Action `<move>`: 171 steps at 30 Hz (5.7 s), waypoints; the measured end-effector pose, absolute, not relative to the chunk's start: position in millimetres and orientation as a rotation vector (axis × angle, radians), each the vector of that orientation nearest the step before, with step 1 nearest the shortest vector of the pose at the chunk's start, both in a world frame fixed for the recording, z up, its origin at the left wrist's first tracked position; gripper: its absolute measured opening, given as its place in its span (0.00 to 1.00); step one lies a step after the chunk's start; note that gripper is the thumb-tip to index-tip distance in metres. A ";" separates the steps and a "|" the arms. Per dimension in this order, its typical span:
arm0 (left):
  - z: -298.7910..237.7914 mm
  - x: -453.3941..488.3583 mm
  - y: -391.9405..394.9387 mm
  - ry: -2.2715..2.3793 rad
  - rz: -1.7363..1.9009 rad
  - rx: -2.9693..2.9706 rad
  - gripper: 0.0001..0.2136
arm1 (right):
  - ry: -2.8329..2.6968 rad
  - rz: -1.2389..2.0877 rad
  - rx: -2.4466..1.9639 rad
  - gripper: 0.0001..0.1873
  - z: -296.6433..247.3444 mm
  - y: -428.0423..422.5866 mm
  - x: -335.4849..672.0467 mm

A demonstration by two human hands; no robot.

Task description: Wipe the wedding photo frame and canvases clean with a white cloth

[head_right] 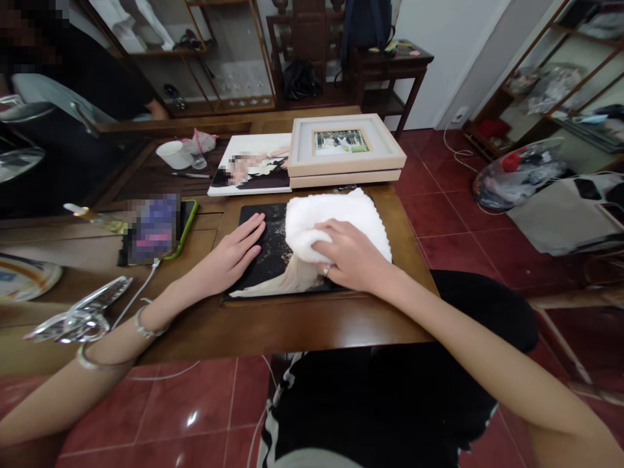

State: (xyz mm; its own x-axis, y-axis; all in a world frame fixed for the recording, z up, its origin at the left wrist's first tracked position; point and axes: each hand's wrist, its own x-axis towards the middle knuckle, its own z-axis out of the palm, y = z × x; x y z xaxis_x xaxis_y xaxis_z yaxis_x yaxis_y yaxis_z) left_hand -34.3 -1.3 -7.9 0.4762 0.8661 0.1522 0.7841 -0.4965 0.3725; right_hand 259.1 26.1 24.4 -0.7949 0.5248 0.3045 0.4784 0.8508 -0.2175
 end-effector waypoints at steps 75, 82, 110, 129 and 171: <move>-10.2 -34.8 -1.6 1.422 0.475 2.461 0.26 | -2.715 0.208 -0.615 0.11 21.9 13.8 238.0; -10.4 -34.2 -1.8 1.432 0.481 2.473 0.26 | -2.705 0.145 -0.807 0.11 24.6 50.9 219.8; -9.5 -35.6 -2.0 1.407 0.452 2.480 0.25 | -2.816 0.447 -0.608 0.08 45.1 -26.9 242.7; -10.6 -34.4 -0.4 1.404 0.504 2.445 0.25 | -2.686 0.167 -0.759 0.11 22.9 30.4 204.7; -8.3 -29.2 -1.8 1.402 0.543 2.432 0.22 | -2.578 0.533 -0.938 0.19 49.4 71.8 185.7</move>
